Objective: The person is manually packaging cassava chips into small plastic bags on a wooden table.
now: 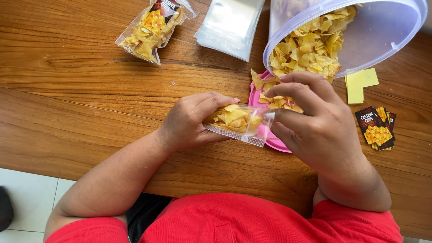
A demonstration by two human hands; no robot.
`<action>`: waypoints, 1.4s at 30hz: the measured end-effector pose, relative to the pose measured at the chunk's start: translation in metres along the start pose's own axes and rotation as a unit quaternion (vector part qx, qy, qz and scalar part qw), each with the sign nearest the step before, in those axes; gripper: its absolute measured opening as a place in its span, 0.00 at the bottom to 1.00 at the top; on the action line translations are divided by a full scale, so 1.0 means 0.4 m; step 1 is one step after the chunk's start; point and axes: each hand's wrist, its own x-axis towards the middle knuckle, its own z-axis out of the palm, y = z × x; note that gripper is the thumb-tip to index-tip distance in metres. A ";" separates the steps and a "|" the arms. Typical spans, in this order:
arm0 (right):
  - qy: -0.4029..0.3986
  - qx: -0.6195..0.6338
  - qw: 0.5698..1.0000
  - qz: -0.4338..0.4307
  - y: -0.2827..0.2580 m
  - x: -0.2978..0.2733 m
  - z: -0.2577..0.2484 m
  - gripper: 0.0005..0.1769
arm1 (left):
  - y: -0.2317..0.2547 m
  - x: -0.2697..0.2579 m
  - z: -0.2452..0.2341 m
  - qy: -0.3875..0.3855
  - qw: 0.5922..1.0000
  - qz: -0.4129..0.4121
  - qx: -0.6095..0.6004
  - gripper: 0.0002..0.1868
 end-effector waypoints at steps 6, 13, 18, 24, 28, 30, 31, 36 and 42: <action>0.070 0.049 0.996 0.028 -0.027 0.000 -0.010 0.09 | 0.001 0.002 0.002 0.008 0.998 0.009 -0.061 0.24; 0.082 0.063 0.994 0.045 -0.027 -0.005 -0.022 0.07 | -0.003 0.003 0.003 -0.012 0.995 -0.048 -0.092 0.23; 0.064 0.071 0.995 0.040 -0.027 0.001 0.011 0.12 | 0.000 0.009 0.003 -0.050 0.989 -0.052 -0.133 0.22; 0.083 0.050 0.995 -0.002 -0.020 0.015 0.030 0.13 | -0.004 0.004 0.009 -0.037 0.991 -0.065 -0.109 0.27; 0.032 0.040 0.998 -0.026 -0.006 0.021 0.044 0.13 | -0.006 0.004 0.006 -0.028 0.995 -0.058 -0.072 0.29; 0.010 0.041 0.998 -0.043 -0.005 0.027 0.043 0.22 | -0.007 0.004 0.007 -0.035 0.995 -0.059 -0.077 0.30; 0.010 0.039 0.998 -0.044 -0.003 0.026 0.044 0.22 | -0.007 0.004 0.008 -0.033 0.995 -0.058 -0.076 0.30; 0.050 0.041 0.998 -0.012 0.006 0.011 0.050 0.09 | -0.005 0.005 0.007 -0.027 0.995 -0.064 -0.069 0.30; 0.140 0.066 0.987 -0.048 0.008 0.034 0.059 0.14 | -0.003 0.005 0.004 -0.010 0.991 -0.095 -0.091 0.29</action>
